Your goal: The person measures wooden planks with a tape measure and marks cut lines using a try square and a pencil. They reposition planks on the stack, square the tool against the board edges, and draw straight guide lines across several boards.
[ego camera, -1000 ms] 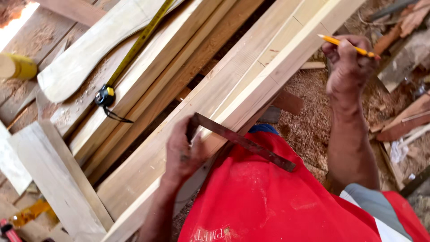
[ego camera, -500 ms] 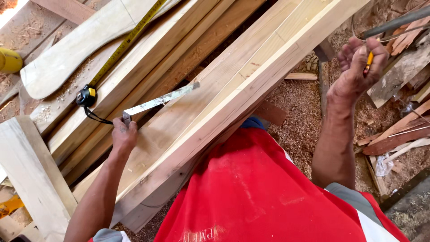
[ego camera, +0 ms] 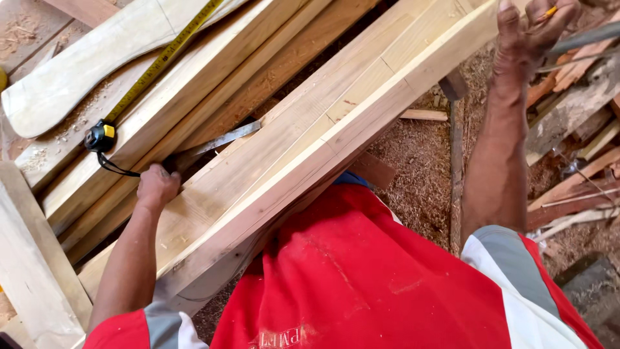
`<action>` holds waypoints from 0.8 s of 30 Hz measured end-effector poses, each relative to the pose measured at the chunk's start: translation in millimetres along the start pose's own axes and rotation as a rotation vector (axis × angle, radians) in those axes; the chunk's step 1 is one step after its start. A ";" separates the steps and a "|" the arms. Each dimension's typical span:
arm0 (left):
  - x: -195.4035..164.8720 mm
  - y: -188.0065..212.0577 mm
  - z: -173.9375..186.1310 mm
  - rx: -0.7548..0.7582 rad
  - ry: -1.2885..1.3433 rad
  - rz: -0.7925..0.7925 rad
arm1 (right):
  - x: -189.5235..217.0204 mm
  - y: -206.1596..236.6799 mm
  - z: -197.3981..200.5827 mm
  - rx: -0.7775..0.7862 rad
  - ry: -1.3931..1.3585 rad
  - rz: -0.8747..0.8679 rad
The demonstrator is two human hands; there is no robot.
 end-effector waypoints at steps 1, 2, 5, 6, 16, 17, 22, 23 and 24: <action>-4.9 -0.3 2.1 -0.023 -0.010 -0.016 | -1.4 -4.3 -1.8 0.015 -0.019 -0.020; -7.4 1.1 2.7 -0.039 -0.026 -0.028 | -2.6 -9.5 -4.3 0.033 -0.038 -0.045; -12.1 11.4 8.0 -0.009 -0.052 0.026 | -4.6 -18.8 -12.7 0.113 -0.051 -0.108; -16.5 16.8 14.9 0.003 -0.056 0.046 | -4.3 -21.2 -14.1 0.131 -0.047 -0.121; -78.8 280.0 83.7 -0.073 0.035 -0.575 | -16.7 -42.0 -30.7 0.299 -0.091 -0.180; -88.2 303.8 82.3 -0.277 -0.153 -0.724 | -18.3 -44.1 -33.6 0.274 -0.083 -0.191; -66.1 286.8 59.5 -0.109 -0.130 -0.492 | -8.0 -61.2 -65.9 0.272 -0.110 -0.182; -67.0 283.1 67.4 -0.151 -0.127 -0.541 | -0.4 -71.1 -76.0 0.309 -0.115 -0.106; -63.8 277.8 75.2 -0.174 -0.133 -0.516 | 2.0 -80.1 -84.5 0.305 -0.102 -0.085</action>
Point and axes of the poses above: each hand's wrist, its own y-axis away from the middle knuckle, its own z-axis out of the back of the hand, x = y × z, the point moved 7 cm from there along -y, towards the middle knuckle, and after that the axes turned 3 degrees about x, right-handed, at the moved point
